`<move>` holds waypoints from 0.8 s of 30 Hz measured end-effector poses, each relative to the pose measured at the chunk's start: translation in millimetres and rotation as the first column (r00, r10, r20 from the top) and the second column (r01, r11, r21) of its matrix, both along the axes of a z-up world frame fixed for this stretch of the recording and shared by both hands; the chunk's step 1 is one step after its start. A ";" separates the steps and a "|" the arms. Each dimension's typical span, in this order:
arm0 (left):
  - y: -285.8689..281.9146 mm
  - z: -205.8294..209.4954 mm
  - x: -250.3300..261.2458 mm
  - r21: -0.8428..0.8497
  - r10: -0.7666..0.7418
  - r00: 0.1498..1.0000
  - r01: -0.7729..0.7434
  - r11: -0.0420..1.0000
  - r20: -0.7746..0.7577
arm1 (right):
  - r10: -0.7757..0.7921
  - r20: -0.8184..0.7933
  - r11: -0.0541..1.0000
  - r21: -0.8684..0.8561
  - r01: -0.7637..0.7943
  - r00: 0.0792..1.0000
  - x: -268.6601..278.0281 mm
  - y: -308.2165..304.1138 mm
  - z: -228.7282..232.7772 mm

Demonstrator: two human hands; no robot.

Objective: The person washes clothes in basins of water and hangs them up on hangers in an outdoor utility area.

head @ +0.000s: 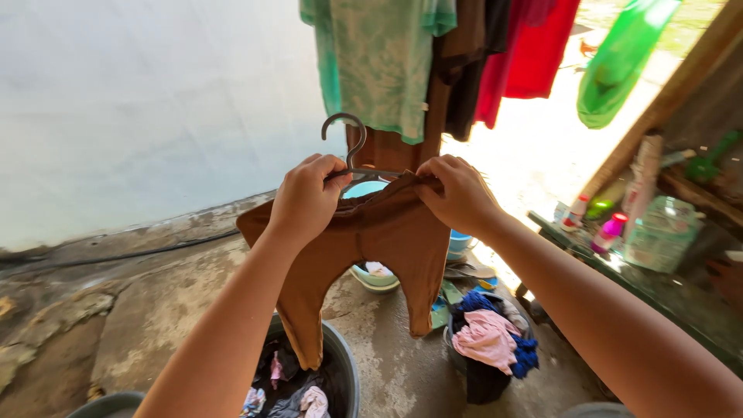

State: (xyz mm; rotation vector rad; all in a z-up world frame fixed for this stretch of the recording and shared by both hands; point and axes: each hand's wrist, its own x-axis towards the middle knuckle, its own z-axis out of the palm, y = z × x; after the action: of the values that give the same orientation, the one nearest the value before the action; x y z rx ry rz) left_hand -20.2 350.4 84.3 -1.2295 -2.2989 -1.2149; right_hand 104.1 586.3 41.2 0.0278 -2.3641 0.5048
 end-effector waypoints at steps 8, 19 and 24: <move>32.3 -2.5 10.3 0.064 -0.143 0.988 0.147 0.987 -0.058 | -0.120 -0.087 0.991 0.055 0.125 0.989 41.4 2.2 -3.4; 83.2 -2.9 45.6 0.065 -0.307 0.951 0.308 0.949 -0.027 | -0.306 -0.093 0.950 0.039 0.311 0.947 105.6 7.6 6.2; 104.7 3.1 58.0 0.085 -0.368 0.924 0.378 0.922 -0.106 | -0.405 -0.175 0.896 0.121 0.428 0.897 123.2 16.9 6.6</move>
State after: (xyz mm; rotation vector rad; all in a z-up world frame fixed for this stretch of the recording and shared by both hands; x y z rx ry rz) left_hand 37.8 455.1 87.4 -1.7000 -1.9659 -1.3482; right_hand 227.4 603.1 47.9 -0.3558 -2.1737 0.1017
